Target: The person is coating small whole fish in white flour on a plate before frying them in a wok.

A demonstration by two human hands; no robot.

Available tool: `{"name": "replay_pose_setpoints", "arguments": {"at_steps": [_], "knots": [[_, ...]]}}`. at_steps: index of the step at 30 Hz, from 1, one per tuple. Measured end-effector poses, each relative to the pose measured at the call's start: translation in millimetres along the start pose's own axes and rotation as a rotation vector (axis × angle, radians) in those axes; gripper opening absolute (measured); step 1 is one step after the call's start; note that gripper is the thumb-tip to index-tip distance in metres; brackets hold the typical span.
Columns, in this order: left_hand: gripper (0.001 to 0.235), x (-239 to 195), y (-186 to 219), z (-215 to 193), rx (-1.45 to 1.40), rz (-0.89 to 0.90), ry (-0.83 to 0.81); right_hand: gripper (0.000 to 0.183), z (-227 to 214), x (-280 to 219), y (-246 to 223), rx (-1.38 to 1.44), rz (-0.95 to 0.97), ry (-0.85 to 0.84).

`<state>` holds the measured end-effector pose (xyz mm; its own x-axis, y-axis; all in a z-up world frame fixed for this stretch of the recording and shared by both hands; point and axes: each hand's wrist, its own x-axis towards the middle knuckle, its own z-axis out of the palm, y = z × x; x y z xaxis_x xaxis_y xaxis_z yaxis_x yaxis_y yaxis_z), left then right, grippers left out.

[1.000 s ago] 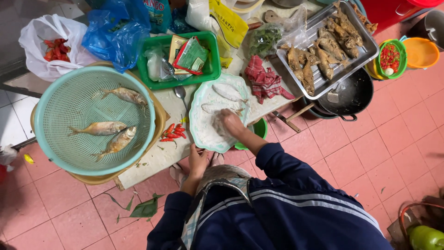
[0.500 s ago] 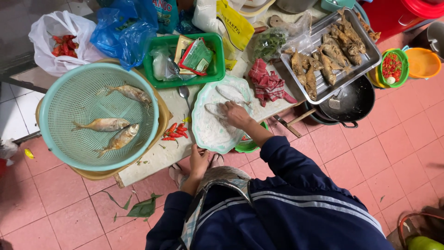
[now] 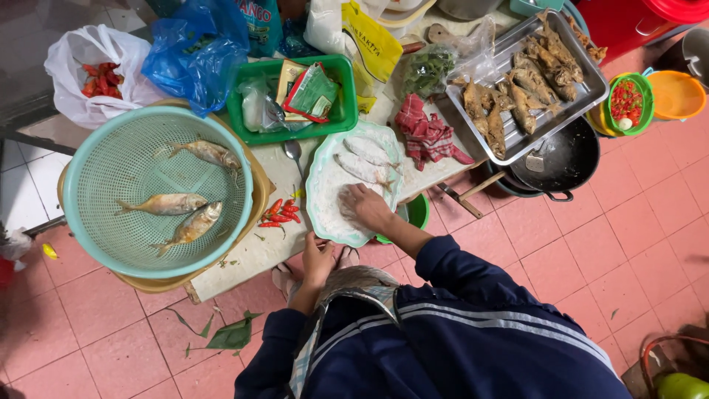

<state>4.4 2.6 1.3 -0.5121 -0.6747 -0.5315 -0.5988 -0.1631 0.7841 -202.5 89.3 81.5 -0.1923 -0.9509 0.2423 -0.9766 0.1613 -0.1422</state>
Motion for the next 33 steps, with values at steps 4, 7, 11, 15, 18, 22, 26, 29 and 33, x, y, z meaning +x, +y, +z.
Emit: {"name": "replay_pose_setpoints", "arguments": {"at_steps": [4, 7, 11, 15, 18, 22, 26, 29, 33], "knots": [[0.057, 0, -2, 0, -0.016, 0.01, -0.002, 0.013, 56, -29, 46, 0.065, 0.067, -0.018], [0.059, -1, 2, -1, -0.038, 0.006, -0.007, 0.015, 81, -26, 85, 0.265, 0.279, 0.072], [0.057, -1, -2, 0, -0.023, 0.02, -0.015, 0.011, 60, -16, 100, 0.049, 0.311, 0.088], [0.058, 0, -3, 1, -0.026, 0.02, -0.009, 0.031, 51, -10, 103, 0.018, 0.286, 0.068], [0.054, -10, 3, 2, -0.029, 0.001, -0.016, 0.057, 61, 5, 88, 0.018, 0.207, 0.021], [0.052, -2, -4, 2, -0.029, 0.004, -0.017, 0.041, 47, 14, 79, 0.0, 0.204, 0.006], [0.055, 1, -12, 4, -0.038, 0.006, -0.017, 0.03, 46, 16, 91, -0.058, 0.172, -0.029], [0.057, 3, -14, 4, -0.022, 0.002, -0.01, 0.034, 64, 16, 127, 0.031, 0.298, -0.036], [0.057, 0, -10, 4, -0.027, 0.004, -0.009, 0.027, 29, 20, 131, -0.035, 0.334, 0.08]]}}
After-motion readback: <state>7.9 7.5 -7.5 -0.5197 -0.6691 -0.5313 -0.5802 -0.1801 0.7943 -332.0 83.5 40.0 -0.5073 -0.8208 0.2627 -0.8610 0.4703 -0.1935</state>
